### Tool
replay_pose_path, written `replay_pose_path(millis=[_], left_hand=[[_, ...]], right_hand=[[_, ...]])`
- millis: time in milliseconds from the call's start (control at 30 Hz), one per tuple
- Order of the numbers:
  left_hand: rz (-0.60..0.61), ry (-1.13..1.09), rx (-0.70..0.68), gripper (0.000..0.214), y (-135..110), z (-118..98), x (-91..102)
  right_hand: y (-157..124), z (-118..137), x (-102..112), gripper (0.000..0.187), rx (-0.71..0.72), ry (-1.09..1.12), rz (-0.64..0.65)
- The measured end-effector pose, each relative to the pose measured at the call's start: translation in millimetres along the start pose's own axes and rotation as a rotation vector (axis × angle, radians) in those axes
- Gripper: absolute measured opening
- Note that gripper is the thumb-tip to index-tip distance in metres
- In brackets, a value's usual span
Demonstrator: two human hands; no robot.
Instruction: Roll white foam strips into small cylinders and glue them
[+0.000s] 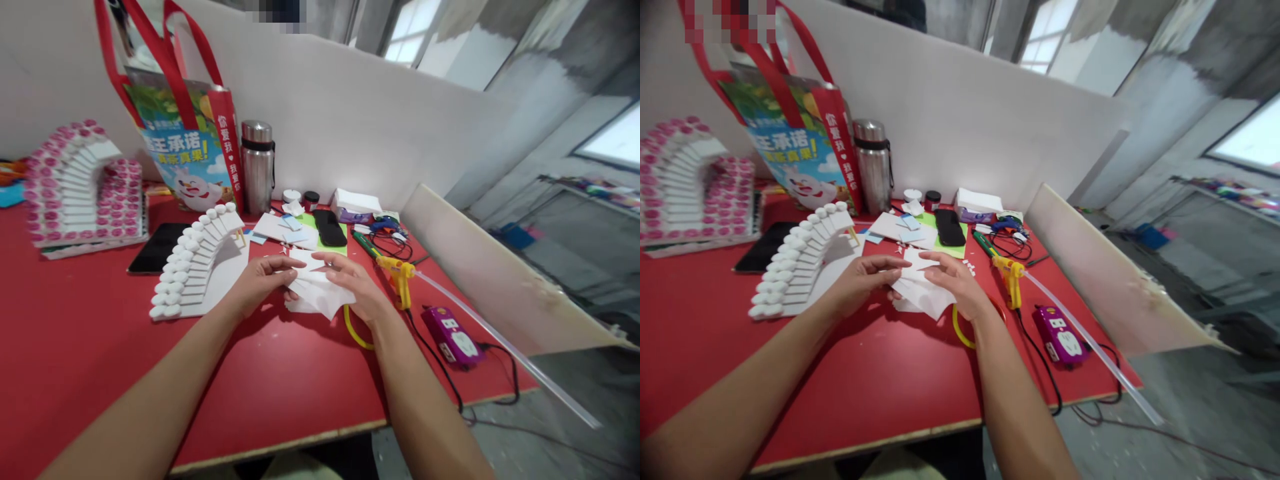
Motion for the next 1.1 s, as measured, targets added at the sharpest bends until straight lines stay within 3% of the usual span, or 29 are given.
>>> replay_pose_path(millis=[233, 333, 433, 667, 767, 900, 967, 1033, 1100], left_hand=[[0.011, 0.125, 0.019, 0.046, -2.7, 1.3, -5.8], [0.006, 0.134, 0.024, 0.041, -1.5, 3.6, -4.0], [-0.043, 0.007, 0.009, 0.042, 1.1, 2.5, 1.0], [-0.052, -0.113, 0.153, 0.048, 4.6, 13.9, 2.2], [-0.137, -0.062, 0.11, 0.046, 7.1, 12.0, 9.6], [-0.27, 0.091, -0.004, 0.033, 9.2, 2.7, 23.2], [-0.239, 0.244, -0.017, 0.03, 7.2, 1.0, 20.7], [-0.138, 0.348, -0.071, 0.027, 2.8, -1.8, 9.7], [-0.043, 0.355, -0.143, 0.024, -2.8, -5.4, -3.7]], right_hand=[[4.3, -4.1, 7.2, 0.028, 0.121, -0.326, -0.13], [5.0, 0.8, 8.2, 0.021, 0.225, -0.367, -0.115], [5.1, 5.7, 7.0, 0.022, 0.327, -0.363, -0.104], [0.7, 10.0, -4.9, 0.021, 0.574, -0.422, -0.005], [2.1, 11.9, 4.7, 0.027, 0.533, -0.416, -0.067], [3.8, 23.0, 35.2, 0.023, 0.485, -0.177, -0.359], [3.3, 24.7, 40.7, 0.018, 0.478, -0.096, -0.444], [4.7, 19.2, 31.6, 0.02, 0.416, -0.082, -0.396], [6.6, 6.0, 13.2, 0.03, 0.27, -0.091, -0.267]])
Point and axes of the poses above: each hand's wrist, its own y-axis towards the middle knuckle, its own x-axis out of the back of the hand, z = x × y, the point moved 6 cm from there along y, towards the middle knuckle, and after that the axes turned 15 degrees about -z, right-handed, at the moved point
